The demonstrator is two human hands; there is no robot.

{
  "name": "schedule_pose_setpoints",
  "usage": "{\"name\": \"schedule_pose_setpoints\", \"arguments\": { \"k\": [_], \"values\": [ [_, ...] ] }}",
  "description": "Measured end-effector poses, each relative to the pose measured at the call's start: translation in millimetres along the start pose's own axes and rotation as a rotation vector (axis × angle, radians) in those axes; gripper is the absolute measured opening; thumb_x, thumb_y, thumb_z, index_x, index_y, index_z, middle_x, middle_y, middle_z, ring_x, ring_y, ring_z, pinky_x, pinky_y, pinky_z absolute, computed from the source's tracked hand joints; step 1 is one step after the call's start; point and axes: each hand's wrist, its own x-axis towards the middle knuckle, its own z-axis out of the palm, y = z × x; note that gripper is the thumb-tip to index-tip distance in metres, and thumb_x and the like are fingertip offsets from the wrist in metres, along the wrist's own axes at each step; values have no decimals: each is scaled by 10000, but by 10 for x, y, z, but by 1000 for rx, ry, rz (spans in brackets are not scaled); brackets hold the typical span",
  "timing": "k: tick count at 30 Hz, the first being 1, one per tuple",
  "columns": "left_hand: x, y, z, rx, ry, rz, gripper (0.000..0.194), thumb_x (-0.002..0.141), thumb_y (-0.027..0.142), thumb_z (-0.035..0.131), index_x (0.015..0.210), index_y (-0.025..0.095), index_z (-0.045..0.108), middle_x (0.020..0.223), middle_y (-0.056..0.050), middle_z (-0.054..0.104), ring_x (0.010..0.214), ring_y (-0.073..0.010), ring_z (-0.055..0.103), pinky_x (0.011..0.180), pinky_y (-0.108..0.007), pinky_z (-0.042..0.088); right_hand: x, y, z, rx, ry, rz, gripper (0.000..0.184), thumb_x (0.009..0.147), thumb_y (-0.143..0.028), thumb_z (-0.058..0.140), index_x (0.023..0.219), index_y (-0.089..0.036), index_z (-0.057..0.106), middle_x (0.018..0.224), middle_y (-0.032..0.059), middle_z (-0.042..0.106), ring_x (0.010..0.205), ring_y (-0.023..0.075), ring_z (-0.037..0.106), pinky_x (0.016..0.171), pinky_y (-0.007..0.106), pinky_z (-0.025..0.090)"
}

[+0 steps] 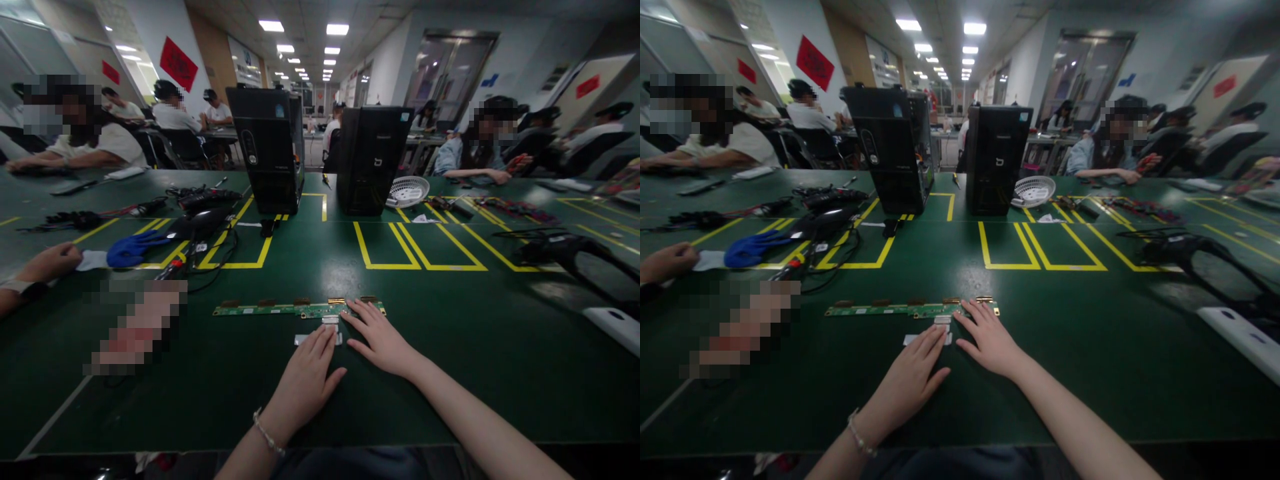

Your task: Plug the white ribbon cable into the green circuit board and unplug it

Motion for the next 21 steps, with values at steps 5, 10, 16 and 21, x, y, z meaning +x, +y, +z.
{"name": "schedule_pose_setpoints", "arguments": {
  "k": [5,10,16,21],
  "values": [
    [6,18,-7,13,-45,-9,569,943,394,519,1398,70,415,1462,-175,432,1355,-296,388,1084,-466,386,5,-7,-7,0,4,-1,556,950,-483,425,1456,-255,385,1549,88,274,1433,260,198,1154,509,209],
    [0,50,-9,11,-42,-14,576,937,402,527,1390,62,425,1462,-174,432,1363,-296,374,1091,-469,376,4,-15,-14,4,5,-1,554,954,-485,417,1454,-250,386,1550,87,271,1433,255,198,1156,505,207],
    [6,59,-26,-17,-18,-11,561,943,423,506,1393,98,427,1454,-166,447,1354,-301,389,1082,-488,384,2,-1,7,10,21,-8,555,953,-481,419,1460,-258,376,1551,88,269,1434,257,198,1152,512,216],
    [18,62,-4,-15,-20,-20,574,943,433,497,1391,81,425,1453,-179,443,1353,-310,388,1079,-492,385,3,1,11,1,16,-7,558,953,-484,413,1459,-251,378,1551,87,269,1436,253,190,1158,506,205]
  ]
}}
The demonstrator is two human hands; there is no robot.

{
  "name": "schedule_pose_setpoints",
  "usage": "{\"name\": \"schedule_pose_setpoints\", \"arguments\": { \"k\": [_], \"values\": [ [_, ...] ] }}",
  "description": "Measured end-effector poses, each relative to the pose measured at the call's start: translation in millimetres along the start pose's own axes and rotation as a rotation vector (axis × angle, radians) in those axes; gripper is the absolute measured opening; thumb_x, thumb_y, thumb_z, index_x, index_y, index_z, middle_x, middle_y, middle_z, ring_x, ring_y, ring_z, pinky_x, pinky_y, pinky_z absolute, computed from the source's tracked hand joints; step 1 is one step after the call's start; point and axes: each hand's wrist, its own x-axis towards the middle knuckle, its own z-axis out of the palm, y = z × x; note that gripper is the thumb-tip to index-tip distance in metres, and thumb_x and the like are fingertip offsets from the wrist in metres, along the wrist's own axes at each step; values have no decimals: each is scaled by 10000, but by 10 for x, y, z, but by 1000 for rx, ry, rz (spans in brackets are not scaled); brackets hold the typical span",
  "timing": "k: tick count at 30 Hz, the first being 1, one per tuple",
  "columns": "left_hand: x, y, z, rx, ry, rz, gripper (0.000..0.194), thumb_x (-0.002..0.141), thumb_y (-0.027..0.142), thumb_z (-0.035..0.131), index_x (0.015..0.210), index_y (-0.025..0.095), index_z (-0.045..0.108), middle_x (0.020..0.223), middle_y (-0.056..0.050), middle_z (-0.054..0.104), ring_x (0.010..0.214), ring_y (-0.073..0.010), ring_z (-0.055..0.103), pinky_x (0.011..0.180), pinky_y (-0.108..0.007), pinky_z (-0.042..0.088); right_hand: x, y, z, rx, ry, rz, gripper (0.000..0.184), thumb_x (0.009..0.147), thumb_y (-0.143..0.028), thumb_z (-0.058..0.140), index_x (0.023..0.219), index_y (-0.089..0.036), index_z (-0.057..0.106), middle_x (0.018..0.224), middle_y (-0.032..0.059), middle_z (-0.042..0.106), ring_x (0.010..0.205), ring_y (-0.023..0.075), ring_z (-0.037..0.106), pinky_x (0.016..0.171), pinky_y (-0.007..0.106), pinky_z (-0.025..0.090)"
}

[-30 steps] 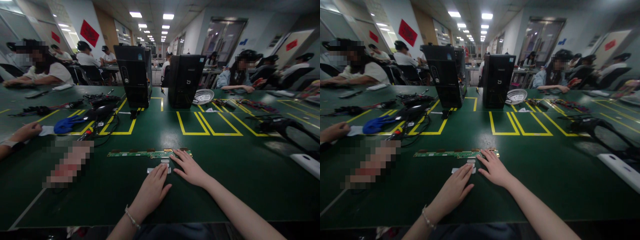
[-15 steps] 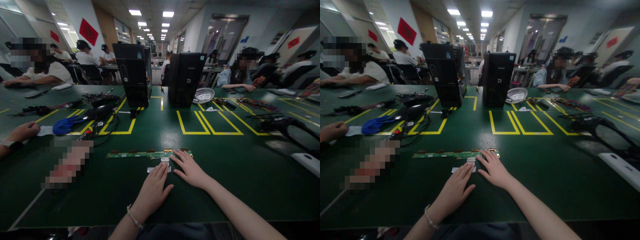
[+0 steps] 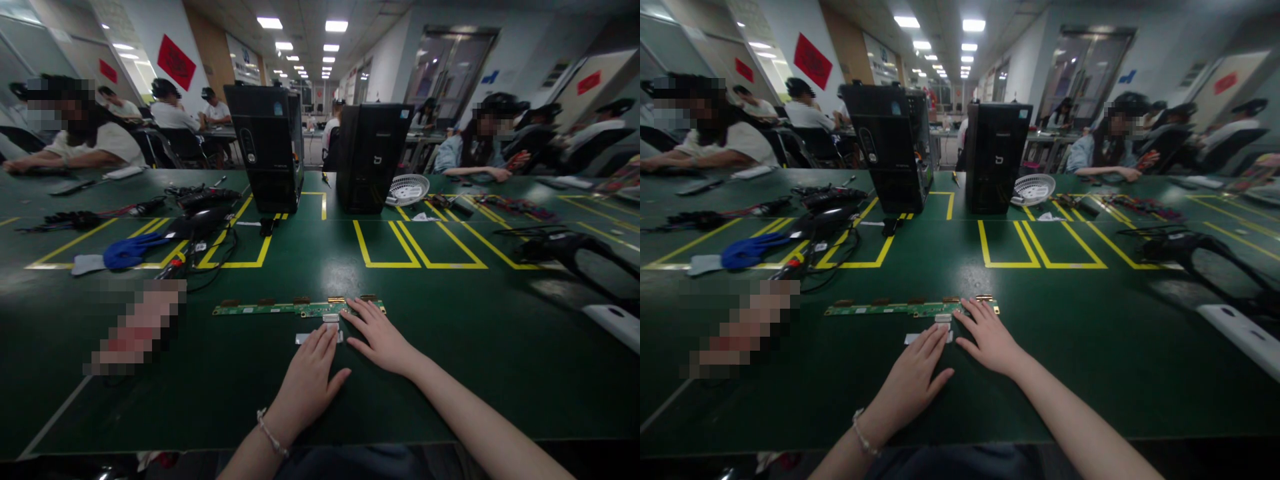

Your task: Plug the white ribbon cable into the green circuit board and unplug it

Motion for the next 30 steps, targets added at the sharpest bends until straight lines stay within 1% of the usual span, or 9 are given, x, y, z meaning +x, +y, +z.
{"name": "schedule_pose_setpoints", "arguments": {
  "k": [5,9,12,17,22,26,30],
  "values": [
    [13,18,11,-6,-2,-23,574,942,441,491,1394,93,426,1453,-175,445,1346,-318,399,1073,-505,391,4,-5,-4,2,4,4,557,945,-480,431,1454,-258,386,1545,81,285,1432,253,203,1157,507,206],
    [23,37,-1,13,-19,-39,579,943,433,492,1391,73,425,1452,-184,443,1345,-318,401,1078,-498,387,7,-4,-8,-3,-3,2,564,949,-493,414,1459,-255,378,1546,81,283,1435,251,192,1159,502,202],
    [19,41,8,14,1,-35,575,949,433,480,1388,67,422,1445,-191,449,1337,-318,412,1067,-496,401,7,3,-4,-14,-18,1,572,949,-489,415,1468,-255,362,1551,83,270,1437,255,183,1160,502,198],
    [15,45,62,7,49,-39,581,949,450,469,1406,99,395,1440,-182,459,1335,-310,419,1061,-484,410,3,17,9,-9,-8,-5,574,944,-486,428,1471,-271,356,1547,78,280,1435,256,190,1158,505,201],
    [28,70,99,23,60,-66,611,944,456,469,1413,77,374,1438,-202,453,1332,-321,420,1055,-495,412,0,17,8,-4,-3,-9,573,941,-487,431,1470,-277,359,1552,71,269,1437,261,183,1157,512,202],
    [45,75,86,36,38,-68,622,933,451,490,1409,65,381,1444,-206,444,1329,-325,424,1049,-489,418,-2,15,5,-5,-23,-7,570,944,-480,426,1471,-275,357,1556,67,259,1440,263,173,1159,510,196],
    [73,28,19,38,-4,-47,600,930,447,497,1396,77,414,1437,-194,458,1321,-318,437,1045,-474,422,-1,17,-9,7,-27,-10,577,942,-488,428,1472,-273,355,1560,67,249,1443,265,159,1158,518,190]
  ]
}}
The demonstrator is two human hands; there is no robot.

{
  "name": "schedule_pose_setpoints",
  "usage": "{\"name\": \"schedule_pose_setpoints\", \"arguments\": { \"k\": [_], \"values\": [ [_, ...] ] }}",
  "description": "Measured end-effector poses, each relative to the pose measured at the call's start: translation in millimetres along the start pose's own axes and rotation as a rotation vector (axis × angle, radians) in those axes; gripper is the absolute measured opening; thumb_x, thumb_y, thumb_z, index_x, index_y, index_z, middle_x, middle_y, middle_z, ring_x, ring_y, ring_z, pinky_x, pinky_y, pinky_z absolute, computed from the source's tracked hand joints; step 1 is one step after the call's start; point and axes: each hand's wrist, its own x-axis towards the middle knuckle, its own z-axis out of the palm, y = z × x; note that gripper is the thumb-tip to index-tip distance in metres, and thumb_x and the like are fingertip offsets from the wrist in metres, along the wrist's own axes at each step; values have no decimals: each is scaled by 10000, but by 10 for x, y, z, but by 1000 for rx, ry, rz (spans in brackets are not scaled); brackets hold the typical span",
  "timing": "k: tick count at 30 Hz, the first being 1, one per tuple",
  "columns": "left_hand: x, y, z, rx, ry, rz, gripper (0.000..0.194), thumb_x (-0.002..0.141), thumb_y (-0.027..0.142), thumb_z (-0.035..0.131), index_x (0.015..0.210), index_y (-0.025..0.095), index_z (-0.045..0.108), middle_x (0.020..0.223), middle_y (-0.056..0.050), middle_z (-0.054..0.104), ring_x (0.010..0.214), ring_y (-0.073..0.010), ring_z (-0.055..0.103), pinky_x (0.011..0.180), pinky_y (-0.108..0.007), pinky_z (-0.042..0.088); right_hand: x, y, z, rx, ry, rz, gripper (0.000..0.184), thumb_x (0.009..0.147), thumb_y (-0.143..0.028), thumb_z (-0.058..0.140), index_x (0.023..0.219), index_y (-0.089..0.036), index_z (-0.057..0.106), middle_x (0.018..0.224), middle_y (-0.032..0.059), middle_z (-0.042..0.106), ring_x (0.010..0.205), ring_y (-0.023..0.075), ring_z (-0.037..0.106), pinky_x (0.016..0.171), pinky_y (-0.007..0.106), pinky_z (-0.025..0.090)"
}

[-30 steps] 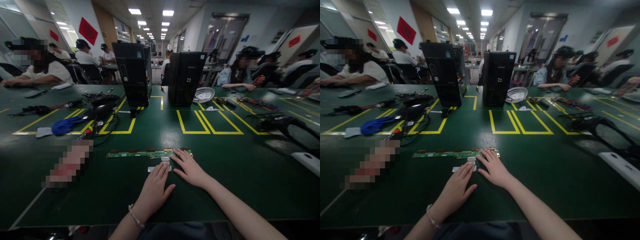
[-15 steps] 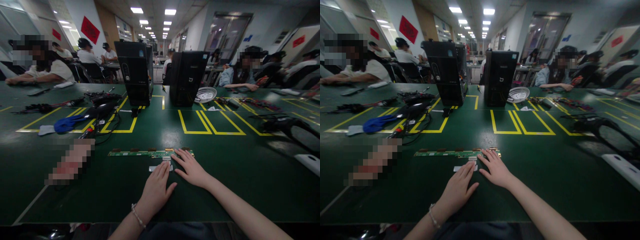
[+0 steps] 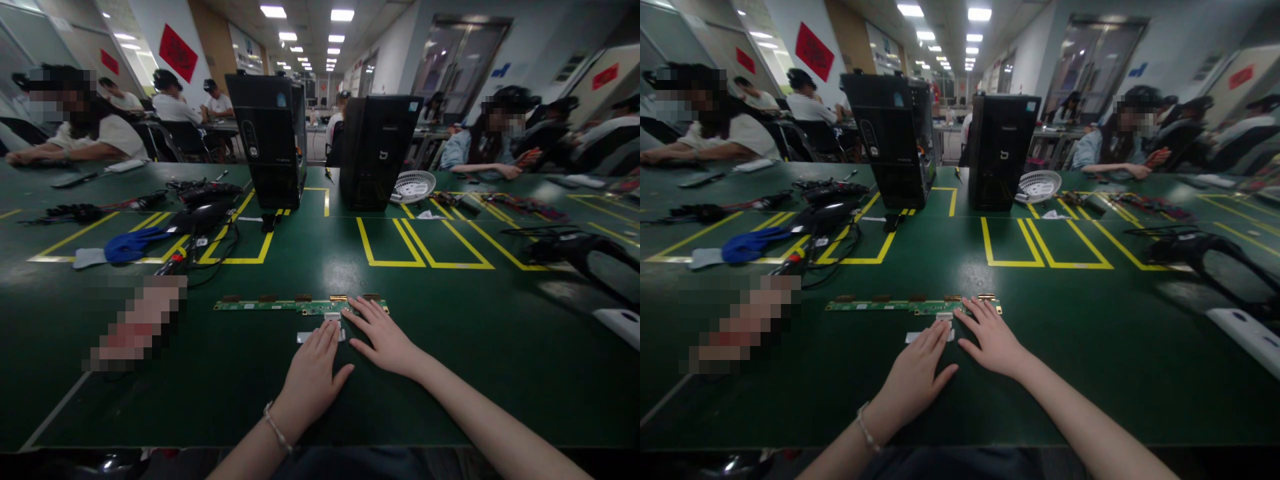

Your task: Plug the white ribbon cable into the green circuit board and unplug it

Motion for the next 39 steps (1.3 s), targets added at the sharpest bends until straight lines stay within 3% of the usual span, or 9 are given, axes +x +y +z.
{"name": "schedule_pose_setpoints", "arguments": {
  "k": [9,21,31,35,39],
  "values": [
    [58,-222,-198,-26,-140,99,569,944,453,482,1426,160,408,1469,-123,439,1313,-282,452,1043,-426,410,-7,3,-56,22,-27,-18,598,943,-497,423,1488,-273,317,1576,54,199,1449,251,134,1164,504,181],
    [92,-178,-267,-58,-225,51,644,936,540,442,1434,133,407,1505,-116,385,1350,-302,393,1088,-442,358,-11,18,-22,35,-26,-15,603,943,-498,424,1493,-281,303,1578,52,195,1449,256,128,1168,508,154],
    [90,-98,-168,-75,-99,-1,522,954,419,475,1383,122,461,1434,-146,478,1299,-298,465,1039,-444,425,-9,-10,-34,22,-16,-15,596,945,-486,424,1487,-262,320,1571,67,216,1446,258,145,1166,508,162],
    [113,-158,-165,-135,69,57,406,971,305,450,1358,186,478,1388,-108,532,1314,-258,452,1083,-474,369,-14,-14,-5,4,-10,-3,590,949,-473,423,1486,-250,324,1570,76,217,1449,249,130,1171,494,153],
    [52,-240,-340,-199,278,11,332,967,242,444,1284,202,533,1331,-93,561,1302,-254,454,1071,-477,383,-11,-13,4,-2,-17,1,598,954,-497,403,1488,-242,316,1571,87,211,1455,244,96,1171,500,139]
  ]
}}
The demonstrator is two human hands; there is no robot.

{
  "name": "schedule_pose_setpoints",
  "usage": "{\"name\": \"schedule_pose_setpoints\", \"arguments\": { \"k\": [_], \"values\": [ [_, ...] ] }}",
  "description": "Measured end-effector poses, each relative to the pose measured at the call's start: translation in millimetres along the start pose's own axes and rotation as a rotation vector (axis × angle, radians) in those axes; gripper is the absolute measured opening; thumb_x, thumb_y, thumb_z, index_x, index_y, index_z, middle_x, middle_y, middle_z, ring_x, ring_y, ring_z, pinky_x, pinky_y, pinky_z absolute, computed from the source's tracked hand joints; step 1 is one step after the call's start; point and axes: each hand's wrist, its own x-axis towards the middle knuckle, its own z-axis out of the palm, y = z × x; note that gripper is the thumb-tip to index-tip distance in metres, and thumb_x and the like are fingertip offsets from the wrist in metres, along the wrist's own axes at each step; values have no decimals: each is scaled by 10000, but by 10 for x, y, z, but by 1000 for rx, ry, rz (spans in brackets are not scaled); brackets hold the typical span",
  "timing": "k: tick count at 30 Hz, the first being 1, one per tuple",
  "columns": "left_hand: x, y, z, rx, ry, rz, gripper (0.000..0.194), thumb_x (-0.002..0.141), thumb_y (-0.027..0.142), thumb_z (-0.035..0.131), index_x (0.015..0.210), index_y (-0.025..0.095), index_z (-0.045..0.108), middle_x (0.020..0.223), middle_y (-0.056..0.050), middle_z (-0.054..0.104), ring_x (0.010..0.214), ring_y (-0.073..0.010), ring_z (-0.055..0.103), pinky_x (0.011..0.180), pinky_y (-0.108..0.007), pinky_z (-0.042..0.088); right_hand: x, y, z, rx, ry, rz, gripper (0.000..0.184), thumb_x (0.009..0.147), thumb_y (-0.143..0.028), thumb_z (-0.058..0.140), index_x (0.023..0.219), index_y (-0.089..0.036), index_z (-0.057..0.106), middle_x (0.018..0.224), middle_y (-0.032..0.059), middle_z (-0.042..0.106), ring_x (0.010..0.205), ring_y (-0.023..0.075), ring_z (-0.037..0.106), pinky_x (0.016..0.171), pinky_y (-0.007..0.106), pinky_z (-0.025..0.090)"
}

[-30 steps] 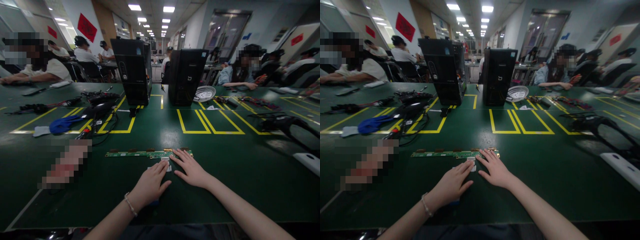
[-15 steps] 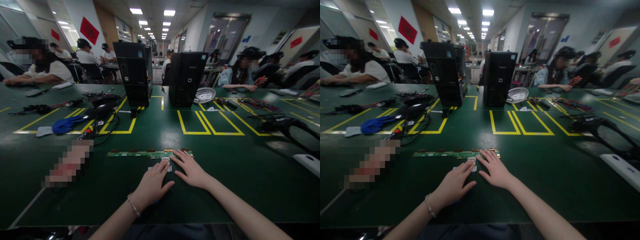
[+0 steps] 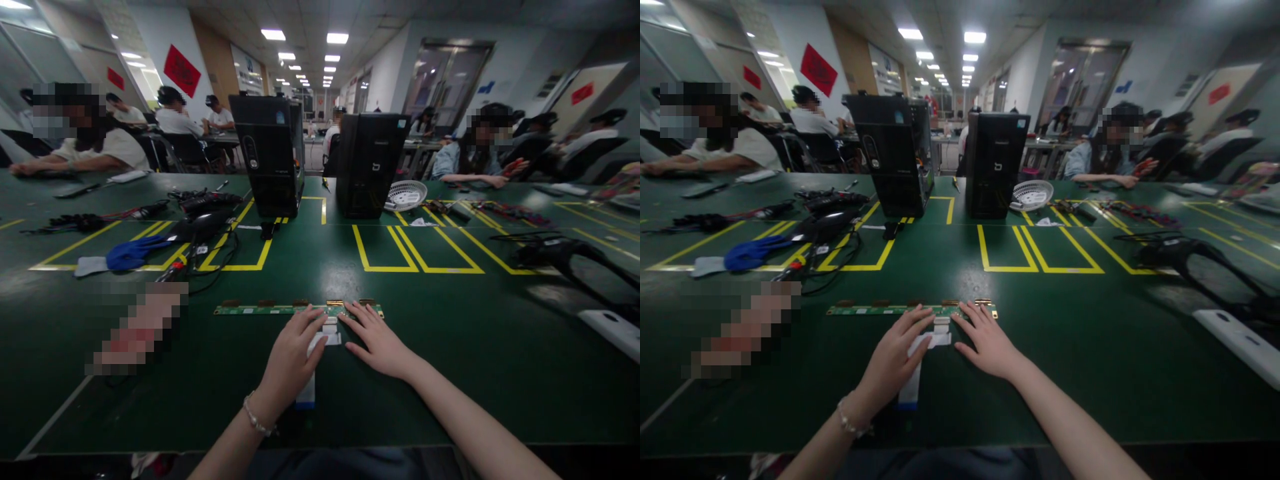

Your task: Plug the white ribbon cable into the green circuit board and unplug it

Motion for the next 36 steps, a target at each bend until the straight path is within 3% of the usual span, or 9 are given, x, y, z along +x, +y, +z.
{"name": "schedule_pose_setpoints", "arguments": {
  "k": [3,6,12,16,19,27,36],
  "values": [
    [-124,-82,-172,5,49,-80,261,954,218,447,1162,221,605,1180,-78,621,1112,-237,588,923,-414,508,12,-17,-42,15,-2,-8,578,956,-478,410,1480,-244,333,1574,91,197,1456,251,76,1168,511,128],
    [-345,-224,-262,76,67,-113,241,935,206,448,1078,224,641,1065,-72,642,1008,-243,616,846,-405,532,25,-51,-109,46,-17,-52,544,946,-455,446,1453,-268,386,1573,80,205,1456,261,73,1167,519,113],
    [-755,-477,-278,181,96,-234,264,967,311,415,1006,223,660,953,-70,666,900,-243,641,766,-379,531,52,-99,-178,124,-99,-135,593,905,-531,496,1454,-345,368,1585,51,159,1455,283,62,1158,542,95],
    [-838,-523,-266,207,138,-296,346,980,428,395,1034,205,654,875,-59,670,783,-222,650,689,-337,525,71,-111,-190,131,-137,-119,625,904,-550,486,1472,-343,329,1585,68,152,1452,268,95,1161,530,71],
    [-817,-518,-256,219,145,-295,382,992,425,362,1079,174,637,874,-68,667,776,-219,644,697,-337,520,54,-142,-213,132,-164,-89,653,886,-577,500,1473,-346,329,1587,74,143,1450,279,104,1161,527,83],
    [-760,-492,-245,267,68,-240,324,985,337,370,1138,180,609,963,-84,638,906,-258,607,779,-398,508,-318,-152,-227,-10,-103,196,616,905,-622,409,1460,-359,360,1551,90,257,1411,313,245,1119,546,254],
    [-738,-506,-202,303,-10,-253,313,969,290,399,1150,151,613,973,-97,583,898,-258,574,775,-405,501,-1127,402,-72,-240,62,581,601,924,-618,307,1434,-321,421,1472,101,392,1347,303,378,1072,513,355]
  ]
}}
